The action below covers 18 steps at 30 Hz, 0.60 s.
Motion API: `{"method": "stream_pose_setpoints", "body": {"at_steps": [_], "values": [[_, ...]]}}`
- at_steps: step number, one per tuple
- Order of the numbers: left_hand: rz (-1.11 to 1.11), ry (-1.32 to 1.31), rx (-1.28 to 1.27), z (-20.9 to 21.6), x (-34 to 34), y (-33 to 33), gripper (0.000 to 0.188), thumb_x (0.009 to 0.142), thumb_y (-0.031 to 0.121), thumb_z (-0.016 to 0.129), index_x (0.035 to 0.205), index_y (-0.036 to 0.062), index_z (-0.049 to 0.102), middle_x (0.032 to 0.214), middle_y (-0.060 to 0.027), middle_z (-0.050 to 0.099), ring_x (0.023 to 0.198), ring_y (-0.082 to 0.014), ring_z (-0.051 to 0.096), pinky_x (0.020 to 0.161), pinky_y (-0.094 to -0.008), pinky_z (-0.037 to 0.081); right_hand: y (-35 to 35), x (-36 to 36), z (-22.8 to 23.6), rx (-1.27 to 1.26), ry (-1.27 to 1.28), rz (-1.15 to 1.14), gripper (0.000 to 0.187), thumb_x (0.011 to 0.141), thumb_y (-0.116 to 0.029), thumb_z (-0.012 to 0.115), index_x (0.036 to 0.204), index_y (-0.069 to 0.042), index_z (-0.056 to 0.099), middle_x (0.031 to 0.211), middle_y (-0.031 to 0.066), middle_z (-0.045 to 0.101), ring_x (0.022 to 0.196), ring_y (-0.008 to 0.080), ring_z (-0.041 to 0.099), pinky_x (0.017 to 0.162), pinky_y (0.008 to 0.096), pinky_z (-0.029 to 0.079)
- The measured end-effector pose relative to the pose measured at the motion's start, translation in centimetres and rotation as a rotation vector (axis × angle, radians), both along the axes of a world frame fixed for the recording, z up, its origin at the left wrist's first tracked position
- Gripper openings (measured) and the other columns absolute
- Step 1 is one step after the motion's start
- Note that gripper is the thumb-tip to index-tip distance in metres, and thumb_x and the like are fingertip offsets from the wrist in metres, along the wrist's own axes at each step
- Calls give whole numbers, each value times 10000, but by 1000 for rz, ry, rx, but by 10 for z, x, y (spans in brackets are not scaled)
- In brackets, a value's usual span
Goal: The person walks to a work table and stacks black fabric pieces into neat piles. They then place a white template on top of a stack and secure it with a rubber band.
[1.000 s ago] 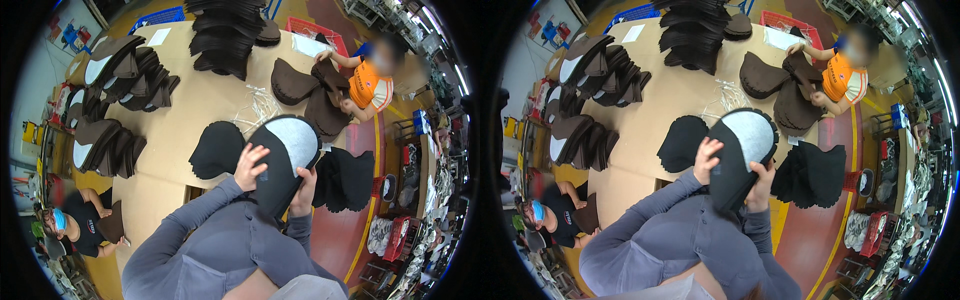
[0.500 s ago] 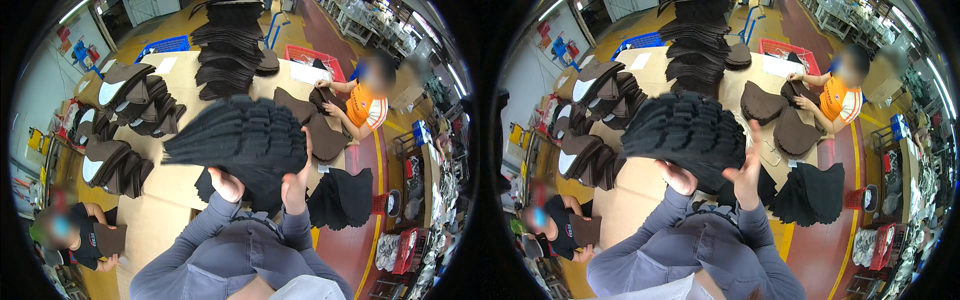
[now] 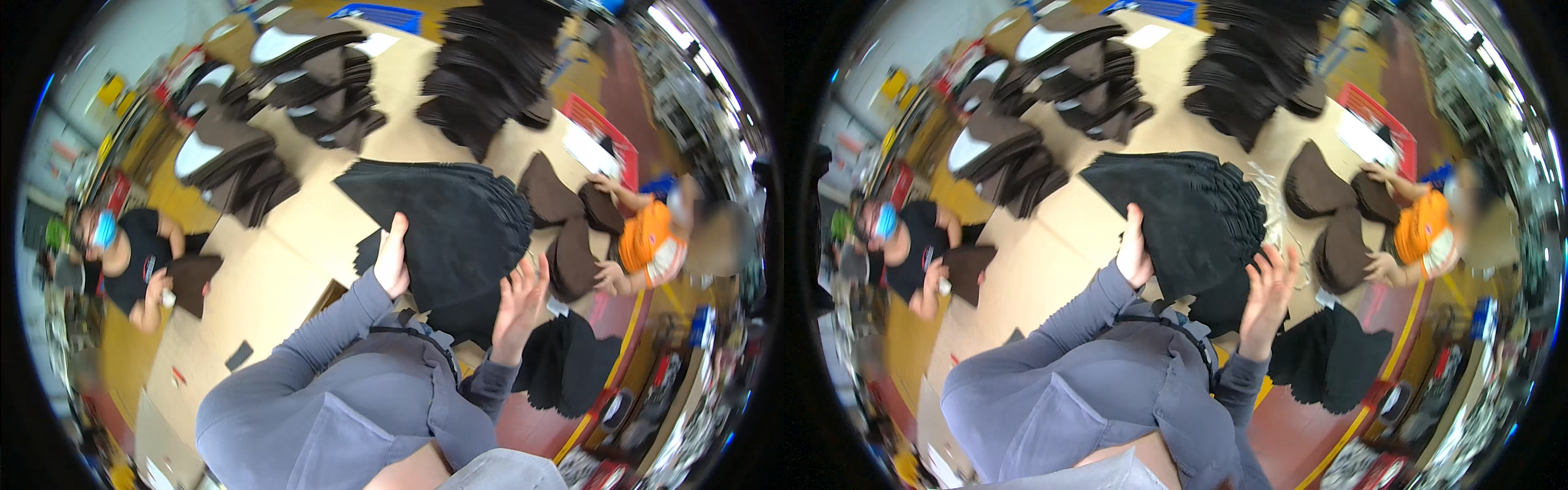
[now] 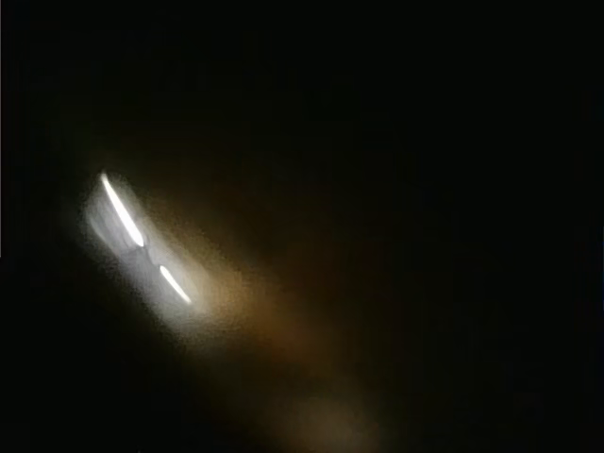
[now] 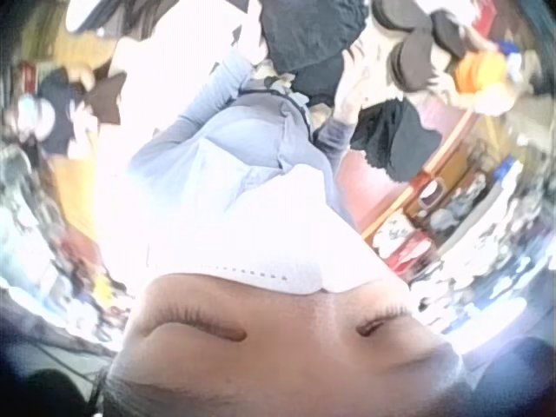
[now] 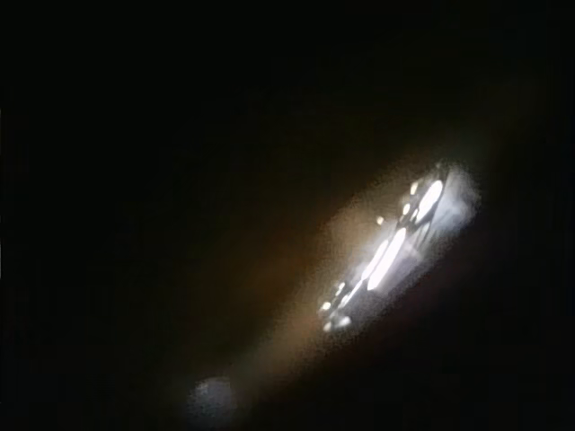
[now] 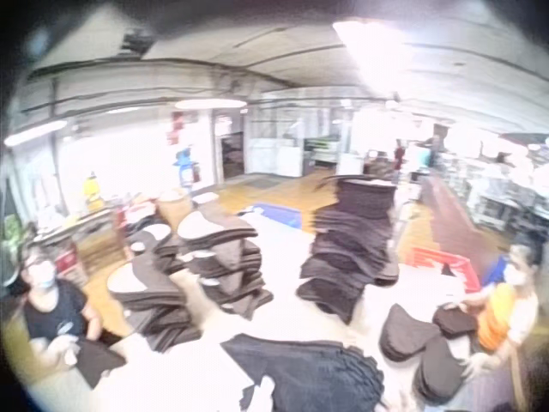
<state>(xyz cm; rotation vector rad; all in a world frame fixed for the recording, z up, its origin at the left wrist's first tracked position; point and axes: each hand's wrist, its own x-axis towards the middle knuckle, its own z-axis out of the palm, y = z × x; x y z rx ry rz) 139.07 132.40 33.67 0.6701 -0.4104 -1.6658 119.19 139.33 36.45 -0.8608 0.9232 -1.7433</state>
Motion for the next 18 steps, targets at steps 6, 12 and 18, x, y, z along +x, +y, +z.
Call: {"method": "stream_pose_setpoints", "body": {"at_steps": [6,12,18], "values": [[-2,203,445,-72,113,-11,885,773,738,540,1379,99,450,1381,-102,489,1247,-295,473,1075,-478,341,58,-52,-79,576,-8,-152,444,970,-280,520,1357,-90,418,1250,98,531,1068,194,548,929,342,419],[370,109,583,-199,207,-16,1001,677,781,602,1374,79,453,1396,-117,475,1258,-324,462,1093,-494,313,76,-66,-85,764,89,-154,371,961,-247,552,1292,-89,494,1161,46,580,952,134,581,848,273,446],[413,-24,699,-288,250,-28,1003,698,741,630,1401,61,405,1407,-109,464,1279,-311,441,1108,-479,296,41,-57,-65,713,193,-51,355,965,-245,544,1274,-73,521,1167,56,596,969,128,598,841,258,465]]}}
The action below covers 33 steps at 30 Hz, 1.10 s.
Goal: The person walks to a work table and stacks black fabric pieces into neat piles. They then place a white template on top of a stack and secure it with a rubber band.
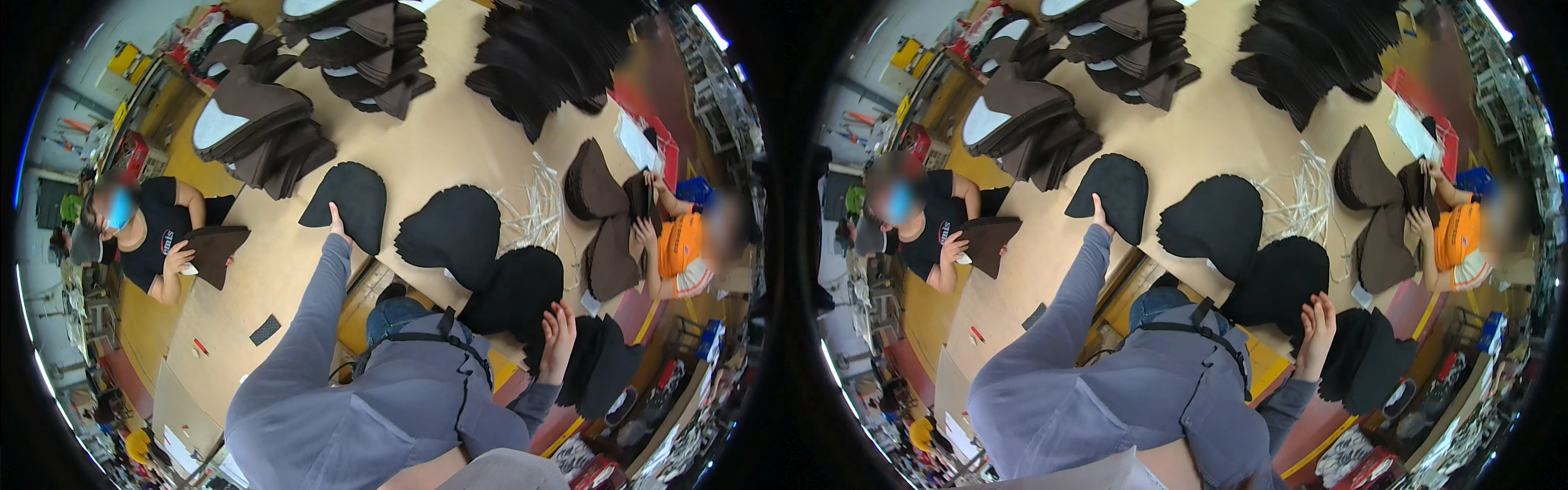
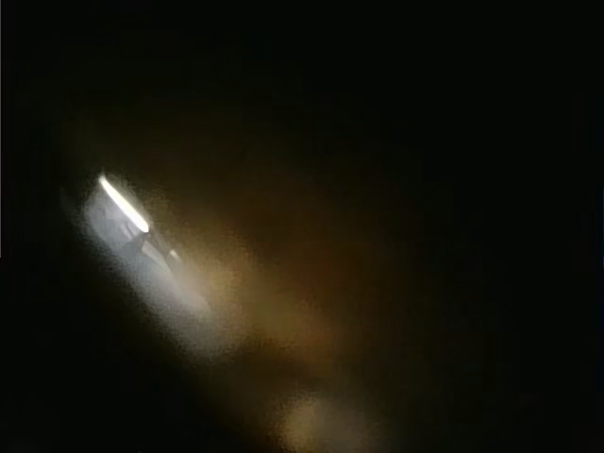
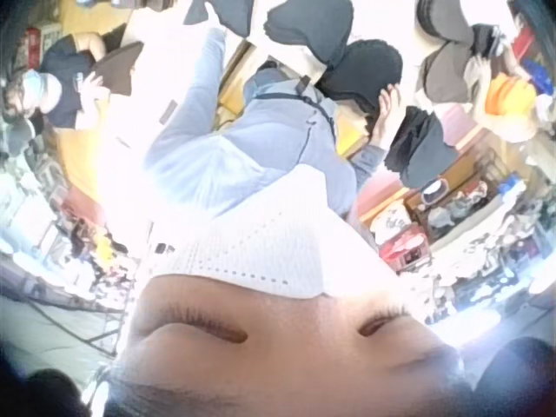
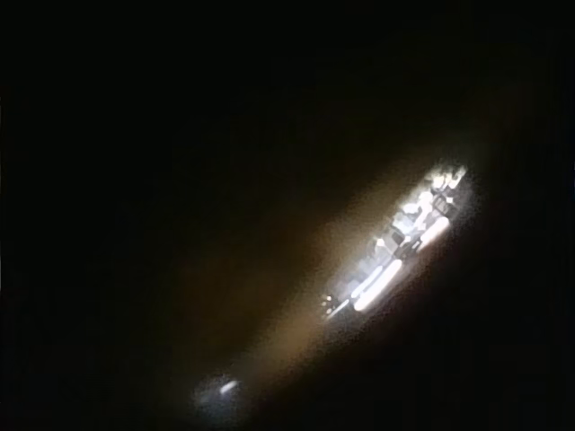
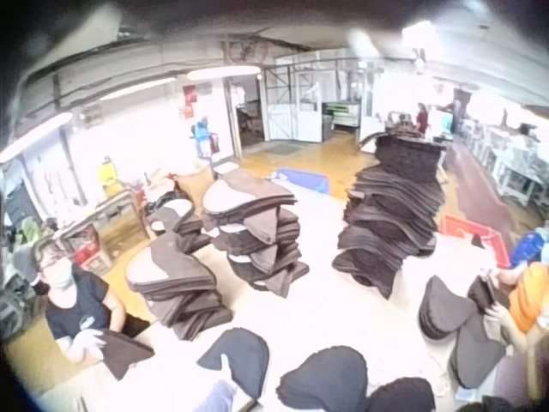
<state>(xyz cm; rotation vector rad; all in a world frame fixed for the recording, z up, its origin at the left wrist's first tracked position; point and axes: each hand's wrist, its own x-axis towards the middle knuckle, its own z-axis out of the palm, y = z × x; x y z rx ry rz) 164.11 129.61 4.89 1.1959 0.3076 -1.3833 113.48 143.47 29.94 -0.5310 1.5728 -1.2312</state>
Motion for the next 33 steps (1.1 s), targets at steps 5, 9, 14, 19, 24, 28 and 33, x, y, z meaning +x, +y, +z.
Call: {"method": "stream_pose_setpoints", "body": {"at_steps": [5,9,14,19,24,28,33], "values": [[-154,-218,88,-43,22,-1,848,801,610,639,1392,48,409,1409,-107,461,1281,-298,440,1110,-450,303,-24,-2,10,36,206,140,350,930,-188,600,1232,-15,560,1185,80,601,1036,147,581,911,263,435],[-46,-694,737,74,-60,-11,806,841,518,638,1401,5,370,1386,-179,411,1257,-319,428,1078,-434,322,-38,-44,-54,-75,438,152,452,907,-269,637,1252,7,542,1214,123,590,1142,223,546,989,313,401],[-716,-623,-513,81,-181,13,278,872,114,658,1122,3,607,993,-90,658,896,-151,607,871,-275,467,-39,-101,-145,208,526,41,778,830,-498,662,1309,83,469,1331,249,499,1266,317,464,1063,352,333],[-1394,-337,-177,83,-311,32,966,771,322,763,1459,-47,193,1485,-204,299,1346,-270,357,1091,-367,311,-34,-73,-129,251,534,240,792,801,-533,668,1261,88,493,1214,269,580,1123,348,583,957,387,447],[-1521,-273,-155,116,-347,29,801,781,238,745,1395,30,275,1357,-177,432,1254,-279,442,1048,-397,373,-6,-74,-105,352,713,211,747,722,-487,727,1204,61,570,1158,255,619,1092,352,603,933,391,460],[-1519,-241,-198,114,-338,32,721,795,188,715,1374,28,316,1308,-175,485,1210,-269,487,1025,-372,396,10,-79,-100,246,203,100,540,746,-217,774,1186,38,593,1059,122,668,964,226,638,890,334,482],[-1522,-222,-156,115,-336,26,694,792,170,714,1359,24,341,1259,-167,528,1161,-264,529,1002,-351,412,12,-58,-112,96,321,240,596,711,-140,797,1224,22,542,1115,105,644,995,201,617,896,316,481]]}}
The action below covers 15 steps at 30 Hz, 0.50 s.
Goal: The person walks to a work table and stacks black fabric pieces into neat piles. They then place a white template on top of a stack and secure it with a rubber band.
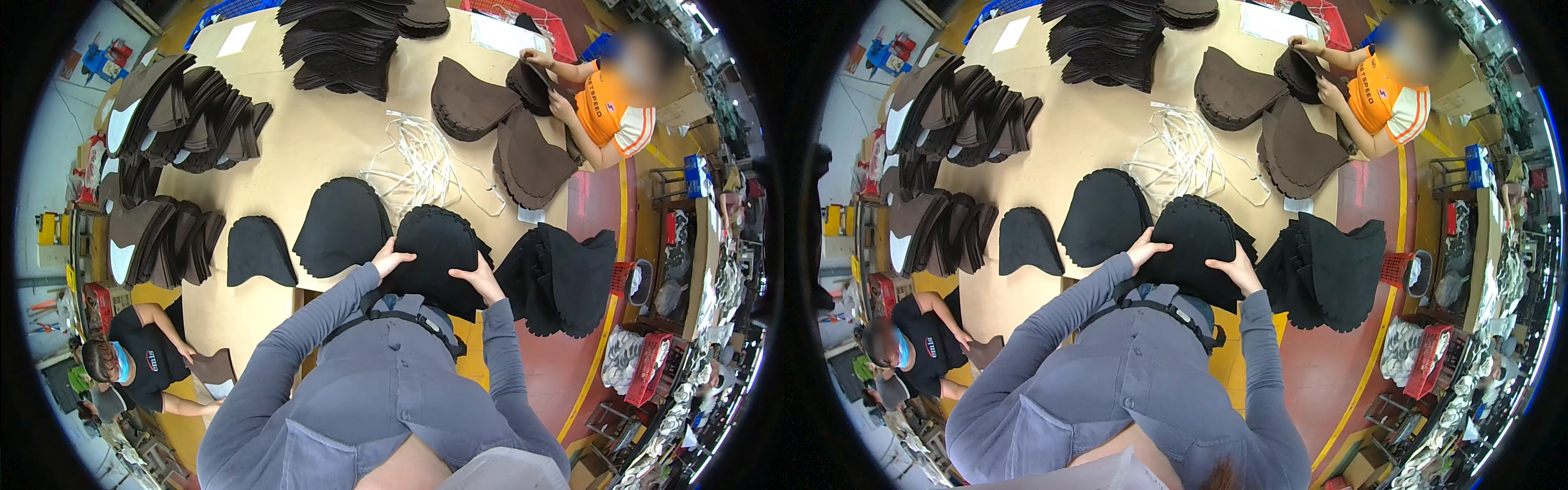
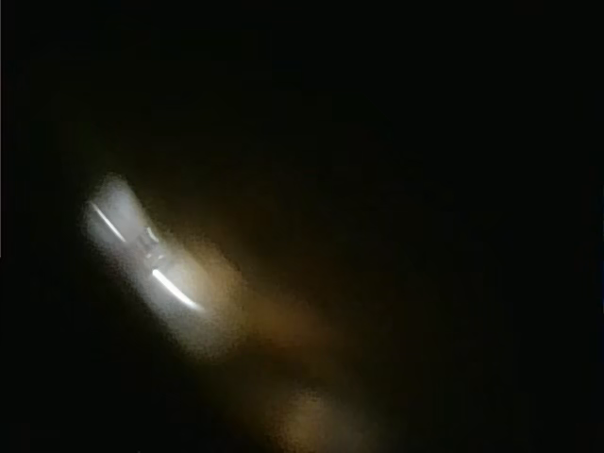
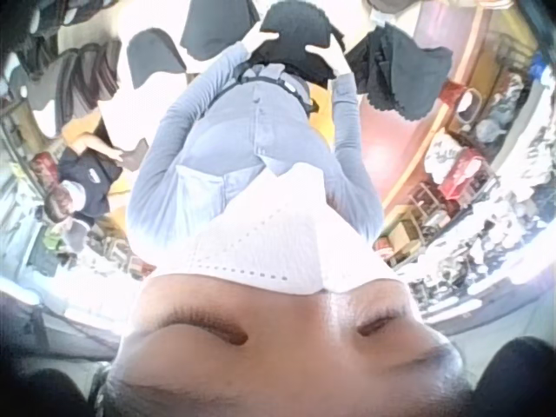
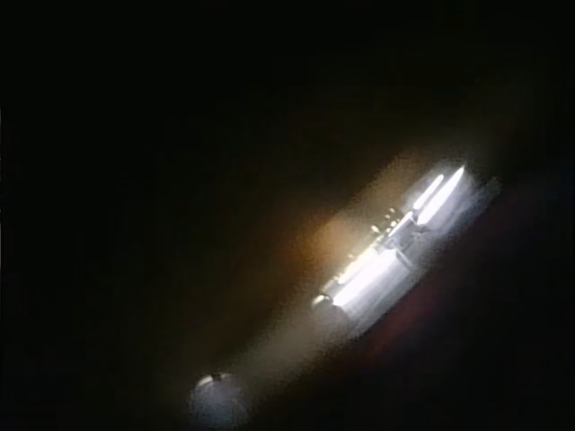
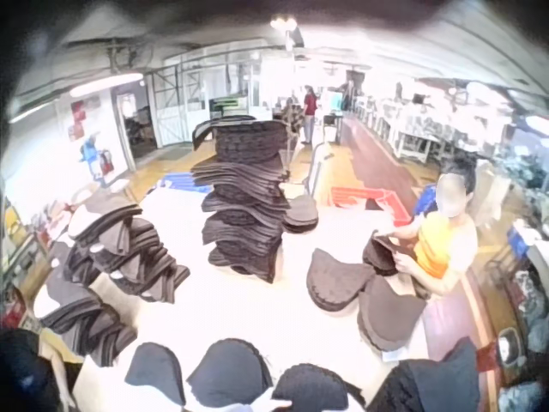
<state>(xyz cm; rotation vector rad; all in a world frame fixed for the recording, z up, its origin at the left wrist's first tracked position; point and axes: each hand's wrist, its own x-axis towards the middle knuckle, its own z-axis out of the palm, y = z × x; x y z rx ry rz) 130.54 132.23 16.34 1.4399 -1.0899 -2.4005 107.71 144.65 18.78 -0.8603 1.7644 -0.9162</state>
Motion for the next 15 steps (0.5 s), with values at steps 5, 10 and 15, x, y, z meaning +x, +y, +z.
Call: {"method": "stream_pose_setpoints", "body": {"at_steps": [5,10,15], "values": [[10,-74,-115,-9,5,-2,851,738,252,759,1405,9,289,1349,-215,426,1229,-311,457,1033,-379,379,9,7,2,-5,-90,-74,613,654,-48,818,1189,43,532,1099,125,644,1004,195,613,902,305,477],[290,-285,-464,33,35,20,1032,730,310,796,1484,43,143,1482,-230,210,1398,-323,192,1135,-402,194,6,34,77,-260,-158,-90,676,622,-112,874,1164,71,514,1054,133,636,979,208,620,879,322,490],[318,584,148,91,51,30,883,772,220,769,1460,63,238,1482,-65,342,1388,-201,272,1130,-381,230,-1,40,101,-609,-190,-221,808,564,-37,881,1256,32,470,1223,117,571,1109,200,562,978,337,439]]}}
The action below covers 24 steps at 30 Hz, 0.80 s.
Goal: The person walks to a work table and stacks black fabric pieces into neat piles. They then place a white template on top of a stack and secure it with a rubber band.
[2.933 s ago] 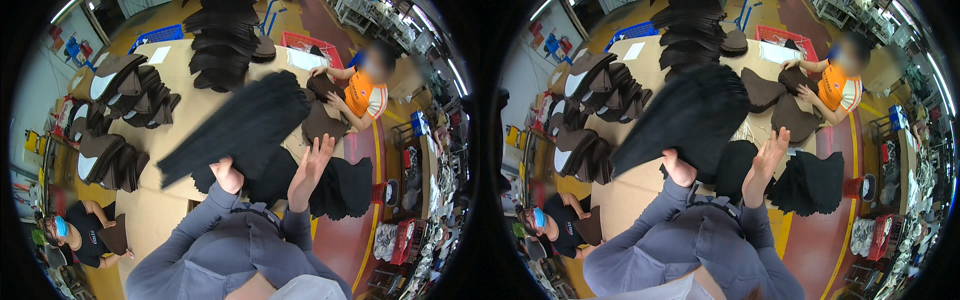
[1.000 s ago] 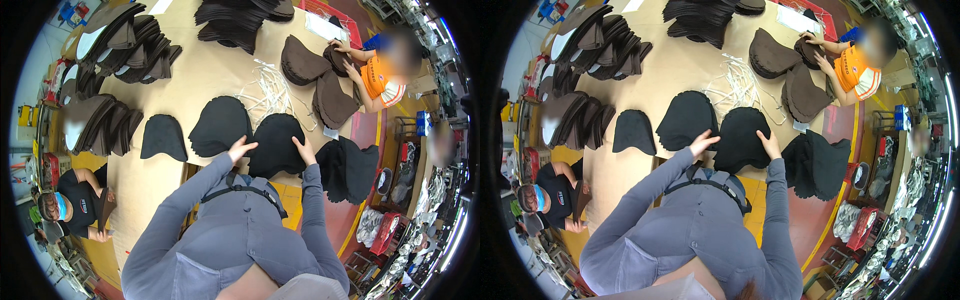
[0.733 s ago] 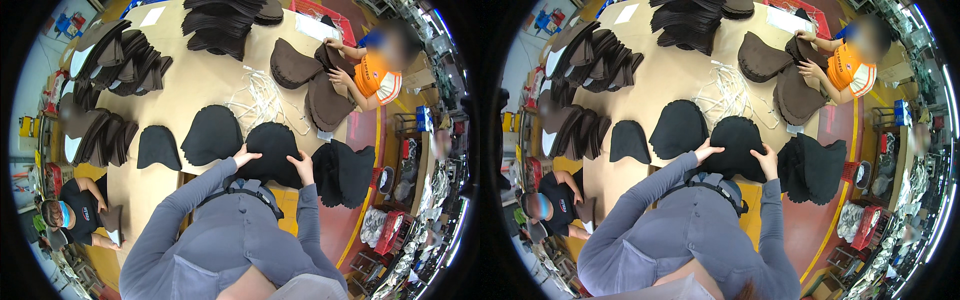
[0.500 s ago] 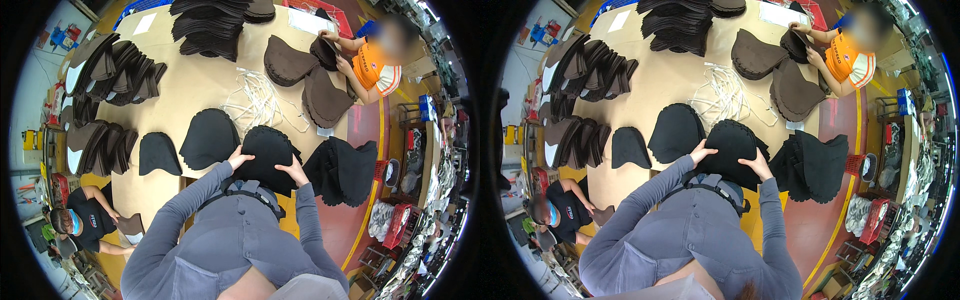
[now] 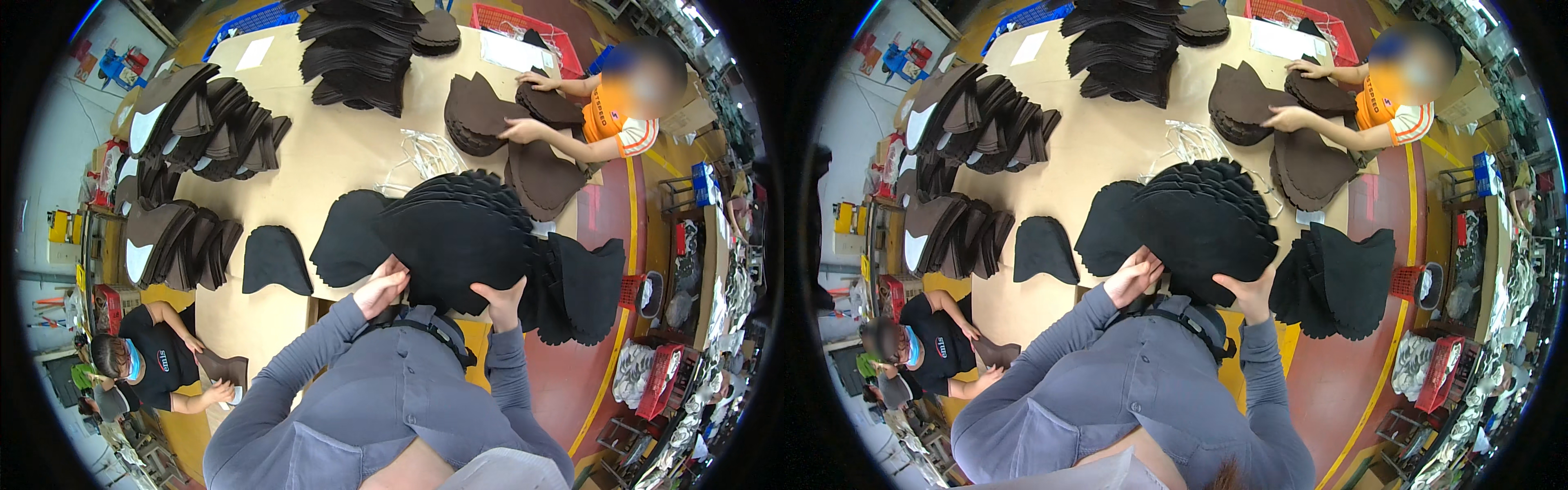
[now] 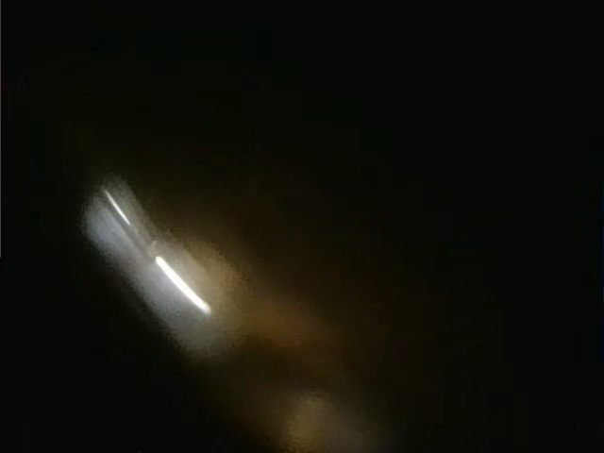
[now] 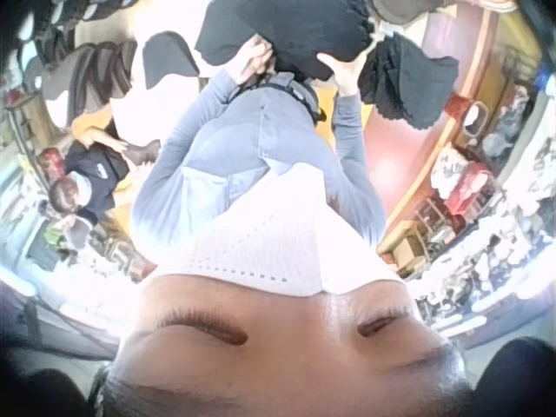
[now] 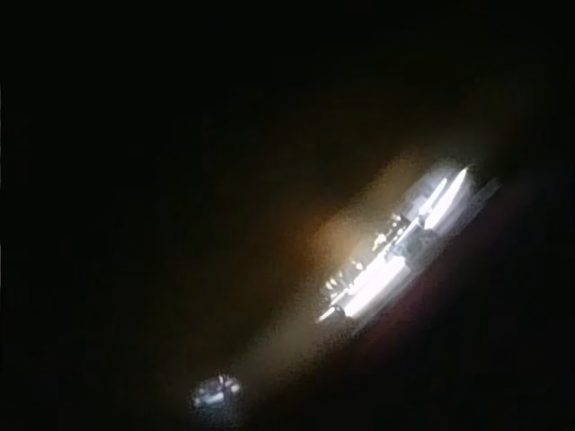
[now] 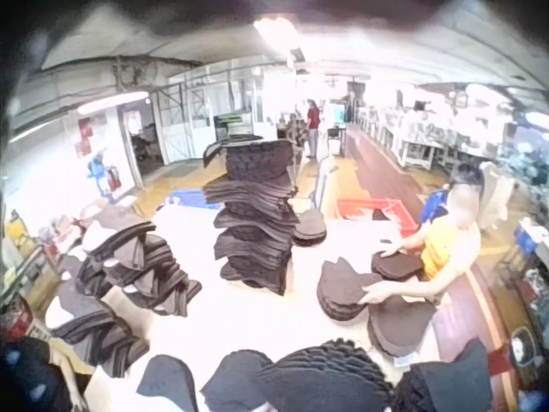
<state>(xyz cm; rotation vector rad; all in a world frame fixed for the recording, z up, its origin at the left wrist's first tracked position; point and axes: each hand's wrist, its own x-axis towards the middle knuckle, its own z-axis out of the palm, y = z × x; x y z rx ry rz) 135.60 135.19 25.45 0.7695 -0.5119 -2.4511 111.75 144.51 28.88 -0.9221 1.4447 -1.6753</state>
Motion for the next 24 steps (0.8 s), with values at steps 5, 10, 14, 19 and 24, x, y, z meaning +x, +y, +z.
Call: {"method": "stream_pose_setpoints", "body": {"at_steps": [5,10,14,19,24], "values": [[431,242,-425,20,-28,-33,684,770,169,761,1366,70,440,1301,-84,540,1246,-247,475,1088,-386,321,-44,-6,-6,-186,-446,-34,680,747,-198,719,1345,-40,436,1330,78,510,1223,225,479,1088,379,333],[543,337,-445,89,-40,-52,1031,693,2,779,1497,115,144,1225,-76,554,1124,-230,551,988,-368,445,-73,26,28,-449,-767,55,577,925,-535,451,1373,-171,456,1403,62,468,1294,268,415,1130,481,239],[428,205,-825,128,-41,-51,1273,614,40,865,1513,158,-28,1379,-112,448,1226,-225,488,1047,-355,385,-78,25,17,-340,-739,-23,658,932,-505,445,1467,-148,308,1496,61,349,1363,243,324,1155,480,164],[393,244,-947,140,-41,-32,1382,585,56,886,1498,188,-142,1515,-143,231,1323,-240,375,1110,-398,291,-59,12,9,-234,-174,-123,665,930,-482,458,1456,-99,317,1505,61,338,1381,251,295,1158,477,128],[431,87,-789,135,-41,-22,1228,616,33,860,1498,54,6,1422,-130,356,1298,-222,375,1095,-357,281,-50,19,-4,-611,-676,338,745,888,-632,440,1434,-128,380,1489,56,366,1376,255,310,1155,435,167]]}}
